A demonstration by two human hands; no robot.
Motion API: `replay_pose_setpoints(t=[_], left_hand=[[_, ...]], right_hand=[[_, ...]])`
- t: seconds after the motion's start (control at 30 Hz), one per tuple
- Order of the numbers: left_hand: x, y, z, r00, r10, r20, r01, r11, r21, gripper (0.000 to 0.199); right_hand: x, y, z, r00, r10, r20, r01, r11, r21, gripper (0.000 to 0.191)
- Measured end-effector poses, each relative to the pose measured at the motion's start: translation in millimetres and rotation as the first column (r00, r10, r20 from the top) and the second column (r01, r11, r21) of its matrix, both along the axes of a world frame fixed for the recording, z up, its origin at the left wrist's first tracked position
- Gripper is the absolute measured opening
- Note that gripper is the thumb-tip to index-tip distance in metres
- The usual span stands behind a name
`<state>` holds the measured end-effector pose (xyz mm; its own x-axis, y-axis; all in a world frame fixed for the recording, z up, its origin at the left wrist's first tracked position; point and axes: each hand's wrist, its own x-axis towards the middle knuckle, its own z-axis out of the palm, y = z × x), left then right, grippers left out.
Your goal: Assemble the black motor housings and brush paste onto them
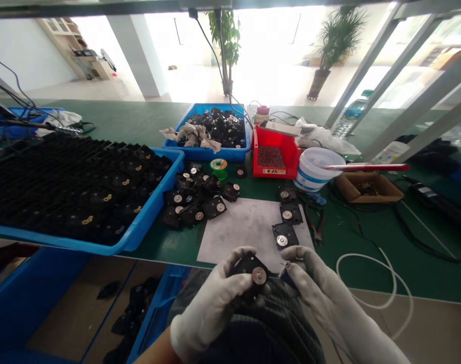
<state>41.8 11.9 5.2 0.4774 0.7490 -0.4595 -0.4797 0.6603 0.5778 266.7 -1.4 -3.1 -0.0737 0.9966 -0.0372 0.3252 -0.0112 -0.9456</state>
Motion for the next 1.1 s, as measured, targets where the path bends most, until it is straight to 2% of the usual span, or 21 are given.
replay_pose_setpoints(t=[0.17, 0.5, 0.83, 1.1], left_hand=[[2.9, -3.1, -1.6, 0.998, 0.004, -0.068, 0.001, 0.997, 0.075, 0.05], [-0.7, -4.4, -8.1, 0.97, -0.024, -0.244, 0.065, 0.985, 0.162, 0.062], [-2.9, -4.1, -3.4, 0.966, -0.045, -0.256, 0.093, 0.979, 0.179, 0.057], [-2.9, -4.0, -5.6, 0.965, -0.043, -0.257, 0.097, 0.974, 0.203, 0.053]], right_hand=[[-19.1, -3.3, 4.3, 0.992, -0.021, -0.127, 0.008, 0.995, -0.103, 0.021], [-28.9, 0.0, 16.5, 0.997, 0.058, -0.052, -0.064, 0.99, -0.129, 0.015], [-30.4, 1.6, 21.7, 0.996, 0.08, -0.036, -0.084, 0.985, -0.149, 0.015], [-29.8, 2.3, 22.7, 0.995, 0.096, -0.01, -0.097, 0.987, -0.129, 0.015]])
